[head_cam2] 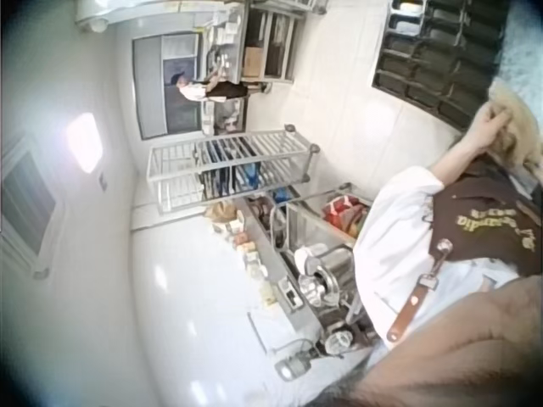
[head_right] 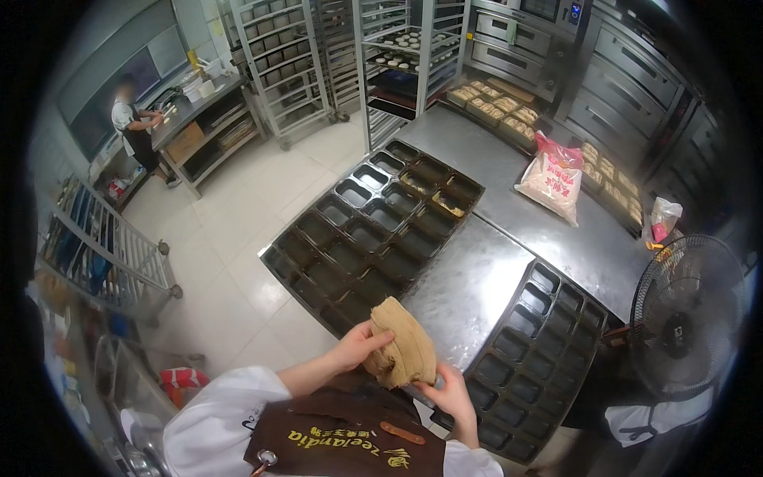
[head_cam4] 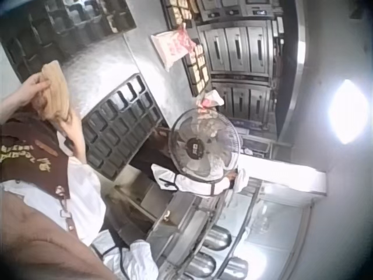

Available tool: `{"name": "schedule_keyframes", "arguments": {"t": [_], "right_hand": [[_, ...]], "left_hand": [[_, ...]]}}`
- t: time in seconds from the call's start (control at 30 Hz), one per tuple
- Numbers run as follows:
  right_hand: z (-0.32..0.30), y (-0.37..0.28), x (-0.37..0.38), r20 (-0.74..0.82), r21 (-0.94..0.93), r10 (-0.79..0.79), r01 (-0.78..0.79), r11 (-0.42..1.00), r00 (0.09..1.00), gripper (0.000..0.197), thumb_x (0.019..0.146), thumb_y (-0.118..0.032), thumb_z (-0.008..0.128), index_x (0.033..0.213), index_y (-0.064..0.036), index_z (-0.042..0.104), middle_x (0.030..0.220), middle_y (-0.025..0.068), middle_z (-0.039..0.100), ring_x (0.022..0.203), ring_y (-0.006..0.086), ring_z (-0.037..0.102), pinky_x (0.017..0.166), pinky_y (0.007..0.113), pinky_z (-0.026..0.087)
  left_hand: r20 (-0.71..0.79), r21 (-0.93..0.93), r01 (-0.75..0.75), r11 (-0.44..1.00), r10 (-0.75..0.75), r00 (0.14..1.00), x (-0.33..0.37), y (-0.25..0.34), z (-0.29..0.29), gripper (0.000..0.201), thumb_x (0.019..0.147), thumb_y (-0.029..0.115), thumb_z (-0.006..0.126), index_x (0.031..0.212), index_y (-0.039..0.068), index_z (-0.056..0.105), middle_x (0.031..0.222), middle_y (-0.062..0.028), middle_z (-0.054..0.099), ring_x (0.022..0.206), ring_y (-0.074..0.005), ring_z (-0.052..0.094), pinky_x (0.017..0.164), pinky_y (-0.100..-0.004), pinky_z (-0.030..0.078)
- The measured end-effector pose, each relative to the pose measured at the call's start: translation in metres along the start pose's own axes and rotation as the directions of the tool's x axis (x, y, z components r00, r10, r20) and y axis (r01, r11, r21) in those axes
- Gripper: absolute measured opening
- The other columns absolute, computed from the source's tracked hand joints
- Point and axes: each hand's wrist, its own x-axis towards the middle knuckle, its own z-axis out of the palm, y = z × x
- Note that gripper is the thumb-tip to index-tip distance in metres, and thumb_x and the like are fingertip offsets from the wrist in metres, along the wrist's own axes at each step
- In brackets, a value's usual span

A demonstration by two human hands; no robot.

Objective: The person wipes a black multi-compartment tray with a cloth, moving systematically across each compartment. Other bakers are visible in the background working at a separate station.

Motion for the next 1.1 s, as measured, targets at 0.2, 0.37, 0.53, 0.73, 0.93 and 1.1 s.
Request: {"name": "schedule_keyframes", "arguments": {"t": [0.2, 0.37, 0.53, 0.73, 0.93, 1.1], "right_hand": [[-0.025, -0.033, -0.032, -0.209, 0.569, 0.085, 0.050, 0.821, 0.974, 0.017, 0.072, -0.007, 0.066, 0.086, 0.0001, 0.063, 0.082, 0.0061, 0.055, 0.080, 0.0180, 0.053, 0.075, 0.030, 0.042], [-0.003, -0.039, -0.050, -0.663, 0.685, 0.125, 0.530, 0.501, 0.738, 0.051, 0.083, -0.037, 0.062, 0.120, -0.0021, 0.051, 0.121, 0.0137, 0.052, 0.116, 0.0298, 0.048, 0.098, 0.045, 0.039], [0.002, -0.077, -0.050, -0.805, 0.541, 0.305, 0.418, 0.730, 0.509, 0.052, 0.093, -0.029, 0.051, 0.136, -0.0033, 0.037, 0.133, 0.0110, 0.046, 0.121, 0.0256, 0.046, 0.100, 0.040, 0.037], [0.086, -0.087, 0.024, -0.777, 0.413, 0.331, 0.036, 0.910, 0.536, 0.037, 0.086, -0.005, 0.062, 0.121, -0.0037, 0.052, 0.103, 0.0018, 0.059, 0.085, 0.0080, 0.055, 0.072, 0.022, 0.045], [0.214, -0.037, 0.111, -0.542, 0.459, 0.471, -0.225, 0.860, 0.696, 0.025, 0.091, -0.017, 0.058, 0.113, -0.0030, 0.056, 0.094, -0.0001, 0.060, 0.080, 0.0047, 0.052, 0.069, 0.021, 0.044], [0.196, -0.045, 0.098, -0.626, 0.594, 0.587, -0.174, 0.786, 0.514, 0.024, 0.092, -0.018, 0.056, 0.110, -0.0016, 0.058, 0.098, 0.0029, 0.062, 0.087, 0.0080, 0.055, 0.078, 0.024, 0.044]], "left_hand": [[0.023, -0.139, 0.167, 0.976, -0.166, 0.986, 0.018, 0.004, -0.023, 0.029, 0.092, 0.017, 0.057, 0.117, 0.002, 0.054, 0.112, -0.0051, 0.060, 0.100, -0.0132, 0.058, 0.087, -0.0290, 0.048], [0.394, 0.262, 0.183, 0.948, -0.278, 0.876, 0.015, 0.006, -0.039, 0.035, 0.090, 0.023, 0.060, 0.119, 0.005, 0.054, 0.114, -0.0047, 0.056, 0.106, -0.0121, 0.052, 0.090, -0.0278, 0.043], [0.211, 0.677, -0.296, 0.674, 0.207, 0.955, 0.012, 0.054, -0.122, 0.020, 0.086, 0.019, 0.061, 0.100, 0.006, 0.064, 0.093, -0.0084, 0.062, 0.086, -0.0191, 0.061, 0.076, -0.0301, 0.049], [0.101, 0.881, -0.288, 0.374, 0.447, 0.889, 0.010, 0.092, -0.251, 0.022, 0.077, 0.019, 0.067, 0.095, 0.007, 0.062, 0.094, -0.0074, 0.062, 0.091, -0.0276, 0.058, 0.080, -0.0370, 0.045], [0.532, 0.847, -0.520, -0.111, 0.159, 0.832, 0.040, 0.117, -0.265, 0.078, 0.067, 0.050, 0.073, 0.128, 0.009, 0.047, 0.132, -0.0154, 0.042, 0.129, -0.0341, 0.032, 0.106, -0.0521, 0.020], [0.393, 0.919, -0.388, -0.077, 0.289, 0.873, 0.057, 0.135, -0.301, 0.084, 0.066, 0.051, 0.074, 0.132, 0.009, 0.043, 0.137, -0.0170, 0.036, 0.132, -0.0365, 0.026, 0.107, -0.0541, 0.017]]}}
